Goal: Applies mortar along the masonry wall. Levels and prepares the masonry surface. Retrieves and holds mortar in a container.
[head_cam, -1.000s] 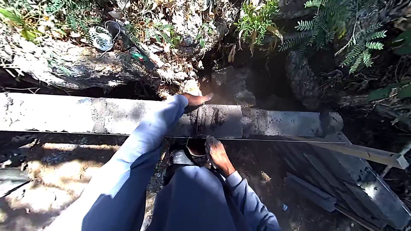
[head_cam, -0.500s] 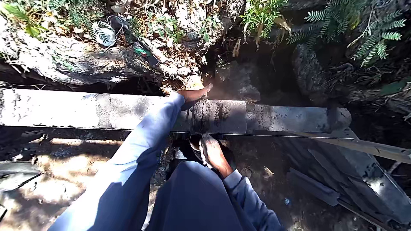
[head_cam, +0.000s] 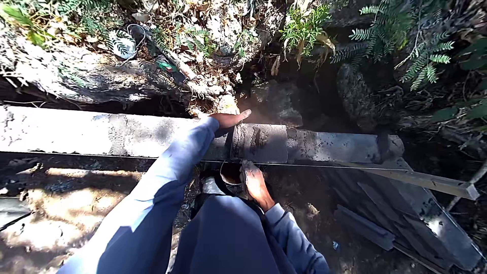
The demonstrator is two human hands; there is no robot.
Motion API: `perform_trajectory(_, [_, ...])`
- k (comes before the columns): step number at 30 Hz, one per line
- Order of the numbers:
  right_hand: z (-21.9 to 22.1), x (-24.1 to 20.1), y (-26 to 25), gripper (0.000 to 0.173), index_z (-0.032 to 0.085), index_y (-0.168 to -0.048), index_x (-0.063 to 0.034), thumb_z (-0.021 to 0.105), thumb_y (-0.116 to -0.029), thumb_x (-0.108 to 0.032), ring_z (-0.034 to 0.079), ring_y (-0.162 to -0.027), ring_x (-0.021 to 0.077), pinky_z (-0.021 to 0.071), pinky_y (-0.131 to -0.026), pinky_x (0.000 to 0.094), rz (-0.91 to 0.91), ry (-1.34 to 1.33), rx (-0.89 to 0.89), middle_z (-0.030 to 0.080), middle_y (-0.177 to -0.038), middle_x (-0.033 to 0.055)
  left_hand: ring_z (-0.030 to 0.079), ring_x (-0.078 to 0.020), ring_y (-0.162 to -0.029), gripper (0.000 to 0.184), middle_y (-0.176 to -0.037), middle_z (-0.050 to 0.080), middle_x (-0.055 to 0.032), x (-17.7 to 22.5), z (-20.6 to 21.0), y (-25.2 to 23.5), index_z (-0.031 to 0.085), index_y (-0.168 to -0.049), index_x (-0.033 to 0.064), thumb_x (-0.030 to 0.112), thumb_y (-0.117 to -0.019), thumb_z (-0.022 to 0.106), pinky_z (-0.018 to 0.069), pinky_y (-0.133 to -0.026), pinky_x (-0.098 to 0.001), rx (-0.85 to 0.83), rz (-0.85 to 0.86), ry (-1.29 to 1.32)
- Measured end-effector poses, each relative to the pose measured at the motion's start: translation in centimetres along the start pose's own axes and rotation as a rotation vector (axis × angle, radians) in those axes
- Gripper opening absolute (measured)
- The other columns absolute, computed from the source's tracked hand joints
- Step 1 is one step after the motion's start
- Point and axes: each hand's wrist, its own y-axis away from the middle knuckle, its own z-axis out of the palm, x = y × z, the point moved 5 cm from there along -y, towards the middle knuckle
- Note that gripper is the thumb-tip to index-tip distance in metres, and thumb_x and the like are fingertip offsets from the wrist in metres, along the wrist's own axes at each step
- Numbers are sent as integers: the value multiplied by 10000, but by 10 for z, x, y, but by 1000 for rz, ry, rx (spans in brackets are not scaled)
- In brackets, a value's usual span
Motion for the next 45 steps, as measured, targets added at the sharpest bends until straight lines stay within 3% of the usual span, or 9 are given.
perform_trajectory(3, [4, 8, -2, 453, 594, -994, -57, 275, -1140, -343, 513, -507, 118, 488, -500, 296, 39, -17, -22, 520, -664, 6, 481, -315, -1409, 1007, -1510, 523, -155, 12, -5, 9, 521, -1483, 134, 842, -929, 68, 343, -1145, -626, -306, -269, 62])
perform_trajectory(6, [-1, -3, -4, 445, 619, -1043, -53, 286, -1134, -334, 545, -563, 125, 507, -560, 310, -8, 38, -9, 547, -702, 11, 487, -324, -1402, 996, -1497, 529, -172, 17, -10, 6, 533, -1466, 109, 824, -945, 73, 341, -1145, -627, -280, -272, 85])
perform_trajectory(20, [-13, 15, 19, 417, 602, -982, -34, 295, -1124, -279, 521, -484, 105, 497, -466, 278, -81, -220, 81, 533, -643, 0, 487, -359, -1401, 940, -1472, 543, -219, 16, -3, 14, 540, -1455, 62, 729, -1008, 51, 328, -1147, -644, -214, -203, 1])
perform_trajectory(25, [-12, 17, 6, 439, 602, -1022, -50, 279, -1133, -325, 529, -515, 128, 504, -512, 315, -15, -34, 38, 527, -673, 14, 501, -408, -1379, 1022, -1434, 561, -260, 10, 1, 7, 574, -1412, 15, 768, -978, 36, 335, -1121, -684, -206, -241, -23])
perform_trajectory(31, [-15, 16, 1, 469, 599, -1029, -57, 270, -1134, -374, 533, -535, 147, 509, -534, 332, 8, 23, -89, 530, -698, 25, 484, -298, -1415, 930, -1502, 540, -138, 16, 1, 11, 542, -1474, 166, 773, -978, 41, 327, -1162, -622, -196, -236, -28])
perform_trajectory(37, [-24, 21, 1, 458, 612, -1042, -59, 300, -1125, -384, 534, -539, 146, 505, -537, 338, -21, 33, -128, 538, -690, 21, 480, -324, -1415, 1001, -1501, 534, -165, 16, 6, 13, 533, -1478, 132, 819, -942, 40, 327, -1155, -644, -180, -279, 14])
perform_trajectory(39, [-49, 8, 10, 374, 628, -1040, -67, 400, -1104, -357, 538, -556, 117, 502, -552, 324, -165, 66, -75, 539, -687, -1, 499, -354, -1394, 1001, -1464, 557, -200, 17, 1, 6, 565, -1436, 76, 796, -962, 56, 341, -1142, -651, -132, -250, 3])
perform_trajectory(41, [-85, -2, 31, 348, 637, -1041, -66, 474, -1072, -372, 586, -658, 131, 521, -647, 358, -319, 236, 42, 576, -742, 12, 492, -376, -1397, 807, -1443, 561, -241, 16, 8, 8, 567, -1413, 7, 603, -1079, 138, 331, -1164, -617, 4, -115, 4])
perform_trajectory(45, [-166, -19, 31, 494, 659, -1173, -3, 442, -1069, -434, 706, -880, 342, 552, -803, 557, -290, 654, 246, 702, -900, 177, 500, -359, -1398, 488, -1479, 541, -222, 34, 27, 42, 521, -1474, 20, 259, -1087, 344, 349, -1184, -547, 601, 23, 41])
